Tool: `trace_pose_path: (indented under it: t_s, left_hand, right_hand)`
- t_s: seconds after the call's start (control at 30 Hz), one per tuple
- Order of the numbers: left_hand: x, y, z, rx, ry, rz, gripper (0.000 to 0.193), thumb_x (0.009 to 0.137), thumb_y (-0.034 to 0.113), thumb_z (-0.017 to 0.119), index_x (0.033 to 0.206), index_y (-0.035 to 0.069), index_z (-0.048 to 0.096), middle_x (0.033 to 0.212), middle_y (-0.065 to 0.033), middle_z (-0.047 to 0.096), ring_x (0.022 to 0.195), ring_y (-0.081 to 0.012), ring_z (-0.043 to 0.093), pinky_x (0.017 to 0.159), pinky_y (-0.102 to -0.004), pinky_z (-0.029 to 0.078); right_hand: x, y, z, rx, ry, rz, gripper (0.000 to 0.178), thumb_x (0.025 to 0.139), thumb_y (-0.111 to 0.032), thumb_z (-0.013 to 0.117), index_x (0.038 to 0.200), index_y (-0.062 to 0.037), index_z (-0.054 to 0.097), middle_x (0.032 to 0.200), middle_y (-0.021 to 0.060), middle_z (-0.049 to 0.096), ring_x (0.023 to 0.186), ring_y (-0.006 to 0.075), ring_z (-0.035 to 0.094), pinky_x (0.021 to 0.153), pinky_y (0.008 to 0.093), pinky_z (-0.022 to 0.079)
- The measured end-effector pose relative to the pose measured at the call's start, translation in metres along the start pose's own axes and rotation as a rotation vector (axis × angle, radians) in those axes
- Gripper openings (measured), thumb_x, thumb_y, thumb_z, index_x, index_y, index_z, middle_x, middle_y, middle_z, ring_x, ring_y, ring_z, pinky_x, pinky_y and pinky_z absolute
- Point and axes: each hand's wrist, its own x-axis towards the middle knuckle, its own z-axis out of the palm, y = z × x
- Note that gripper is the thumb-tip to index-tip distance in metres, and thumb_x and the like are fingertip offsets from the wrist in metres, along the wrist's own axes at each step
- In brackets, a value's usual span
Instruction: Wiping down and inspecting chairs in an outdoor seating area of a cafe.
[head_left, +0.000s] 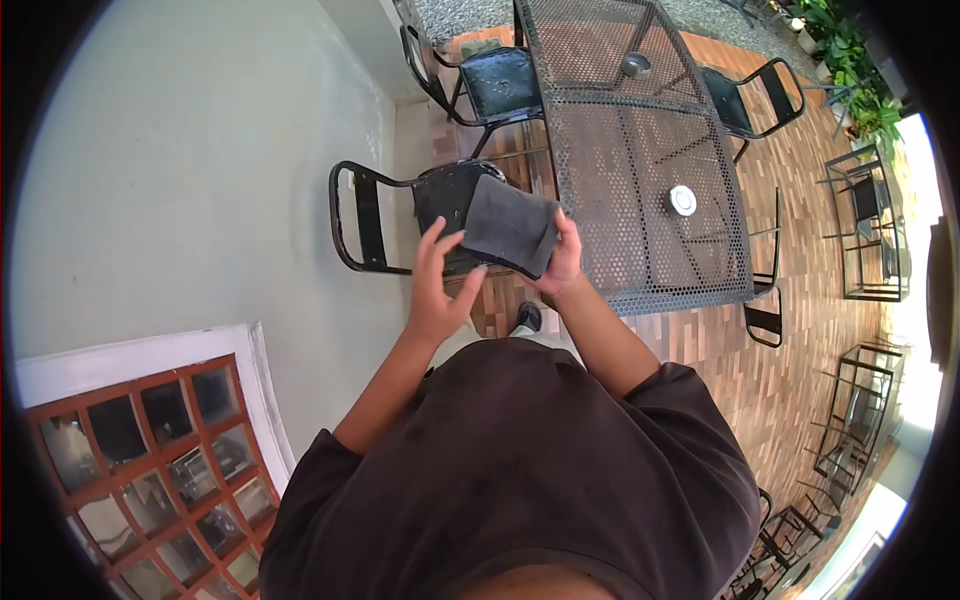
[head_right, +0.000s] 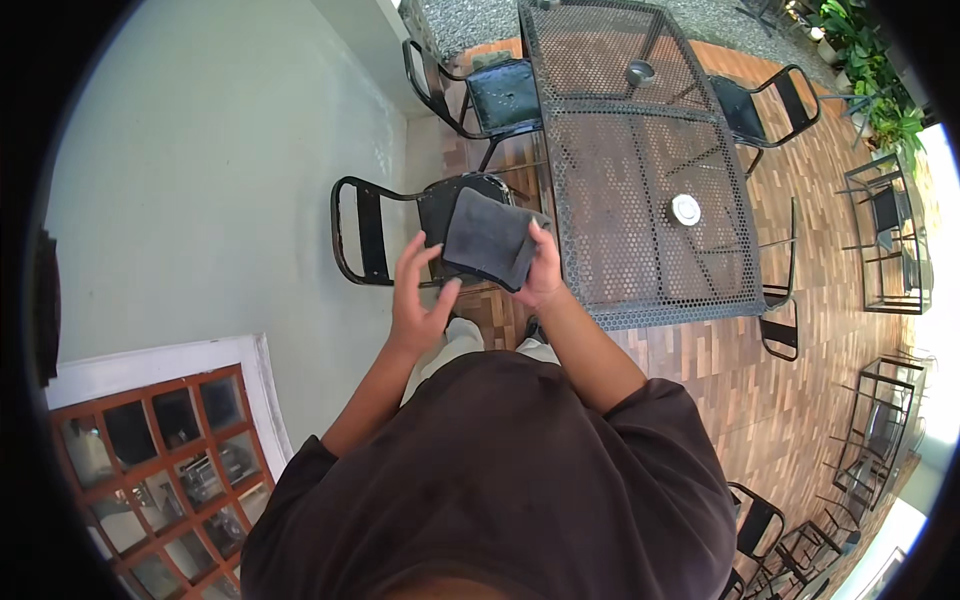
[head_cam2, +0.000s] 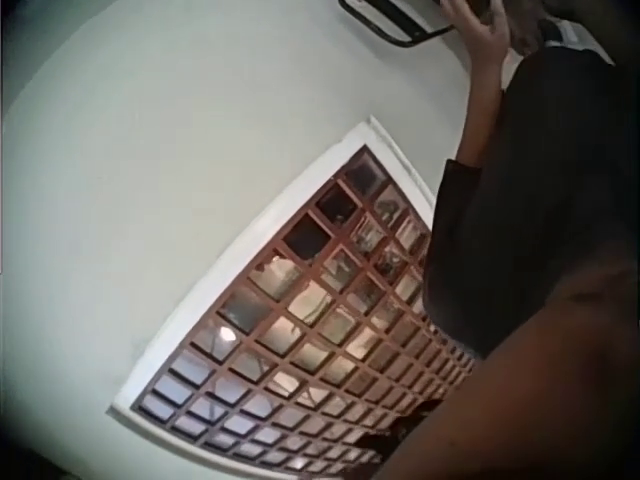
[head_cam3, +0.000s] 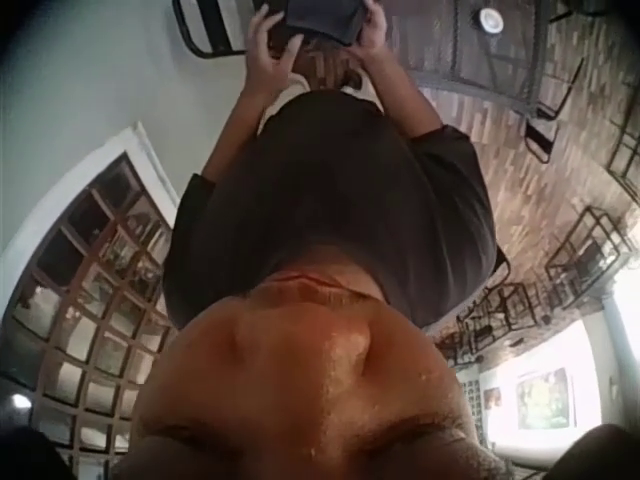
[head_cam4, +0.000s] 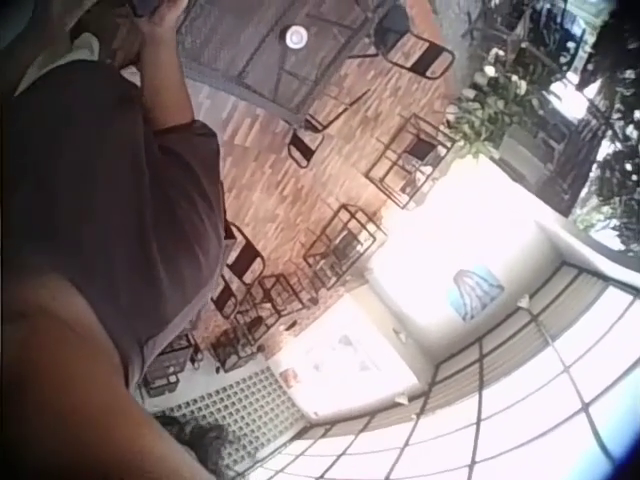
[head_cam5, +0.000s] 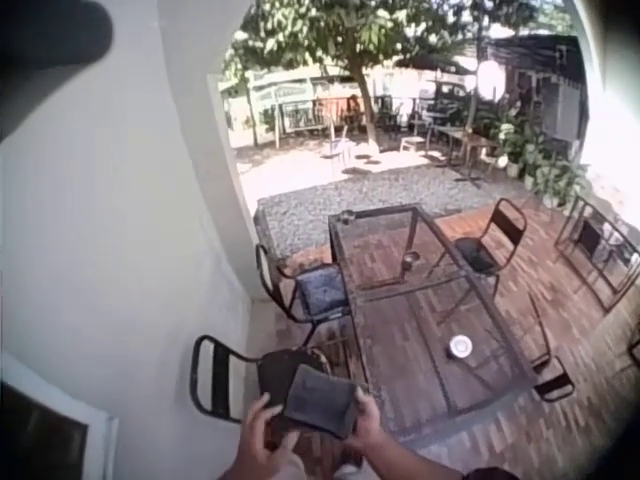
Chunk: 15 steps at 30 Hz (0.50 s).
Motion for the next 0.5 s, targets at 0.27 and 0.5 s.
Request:
trace_pose_path:
  t_s: [0.27,0.5]
  left_hand:
    - [0.018,0.018,0.006,-0.691,-0.056,-0.609,0.025,0.102,0.023,0.063,0.114,0.001,0.064,0.098,0.0010,0.065,0.088,-0.0059,0.057,0.079,-0.0238,0.048]
    - [0.012,0.026,-0.002,-0.136,0.150,-0.138,0.013,0.100,0.011,0.060,0.093,0.000,0.058,0.078,-0.0003,0.056,0.073,-0.0070,0.049,0.066,-0.0237,0.042]
  right_hand:
    - [-0.037,-0.004,-0.014,0.027,-0.233,0.180,0.086,0.093,-0.070,0.050,0.149,-0.0044,0.042,0.151,0.0165,0.047,0.139,0.0328,0.047,0.116,0.0512,0.036]
    - [-0.031,0.005,0.019,-0.710,0.031,-0.071,0.032,0.104,-0.028,0.058,0.117,0.0001,0.067,0.107,0.0013,0.069,0.100,0.0100,0.061,0.092,0.0273,0.048]
